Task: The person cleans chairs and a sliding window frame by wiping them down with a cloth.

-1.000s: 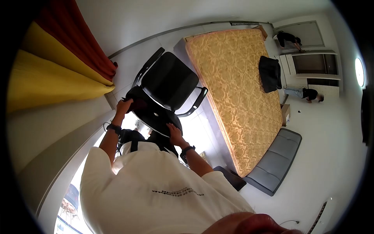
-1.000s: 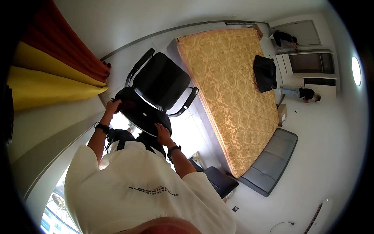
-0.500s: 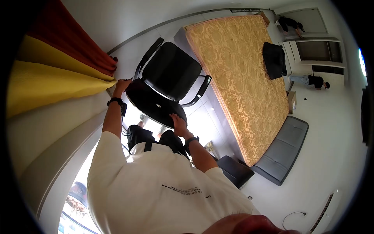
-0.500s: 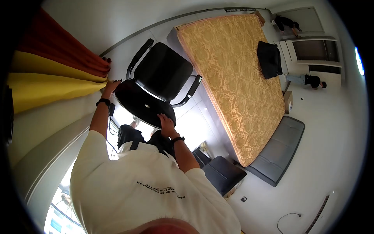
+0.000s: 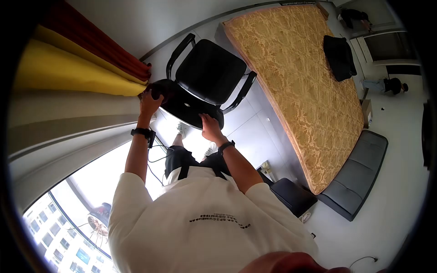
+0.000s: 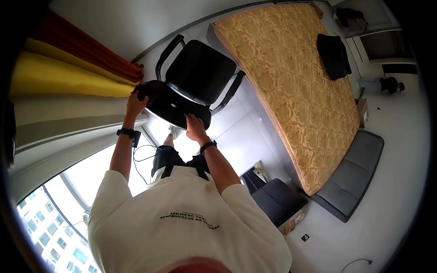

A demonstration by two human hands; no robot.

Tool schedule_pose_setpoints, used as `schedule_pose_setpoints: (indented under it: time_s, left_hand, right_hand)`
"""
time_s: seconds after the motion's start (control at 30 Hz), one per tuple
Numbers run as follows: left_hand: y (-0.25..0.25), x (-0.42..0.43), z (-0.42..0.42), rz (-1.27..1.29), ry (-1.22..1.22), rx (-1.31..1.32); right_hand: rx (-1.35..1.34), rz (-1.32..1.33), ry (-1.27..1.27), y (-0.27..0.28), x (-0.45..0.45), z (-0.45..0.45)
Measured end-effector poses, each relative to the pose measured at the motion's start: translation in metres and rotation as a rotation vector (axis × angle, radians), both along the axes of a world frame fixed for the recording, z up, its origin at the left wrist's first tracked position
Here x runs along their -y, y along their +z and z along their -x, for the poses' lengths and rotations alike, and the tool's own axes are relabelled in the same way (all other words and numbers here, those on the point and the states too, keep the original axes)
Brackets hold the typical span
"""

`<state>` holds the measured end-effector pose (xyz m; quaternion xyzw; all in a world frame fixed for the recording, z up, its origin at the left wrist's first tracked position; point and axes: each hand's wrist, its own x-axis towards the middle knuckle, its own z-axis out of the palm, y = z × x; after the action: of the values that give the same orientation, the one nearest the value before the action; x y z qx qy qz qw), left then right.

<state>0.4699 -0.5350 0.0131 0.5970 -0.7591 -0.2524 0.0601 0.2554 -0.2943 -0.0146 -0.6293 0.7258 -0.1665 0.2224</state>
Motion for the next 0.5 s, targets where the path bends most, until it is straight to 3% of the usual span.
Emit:
schedule_pose_setpoints:
  time_s: [0.13, 0.27, 0.37, 0.43, 0.5]
  left_hand:
    - [0.017, -0.079, 0.030, 0.193, 0.023, 0.135]
    - [0.029, -0.156, 0.065, 0.165, 0.055, 0.100]
    - [0.030, -0.199, 0.086, 0.215, -0.061, 0.023]
    - [0.011, -0.214, 0.095, 0.309, -0.315, 0.166]
    - [0.002, -0.224, 0.097, 0.271, -0.233, 0.121]
  right_hand:
    - [0.089, 0.033, -0.049, -0.007, -0.013, -0.002]
    - [-0.009, 0.151, -0.128, 0.016, -0.046, -0.018]
    - [0.139, 0.065, -0.091, 0.026, -0.059, -0.016]
    - [0.102, 0.091, -0.020, 0.031, -0.060, -0.016]
    - [0.072, 0.120, 0.052, 0.032, -0.051, -0.018]
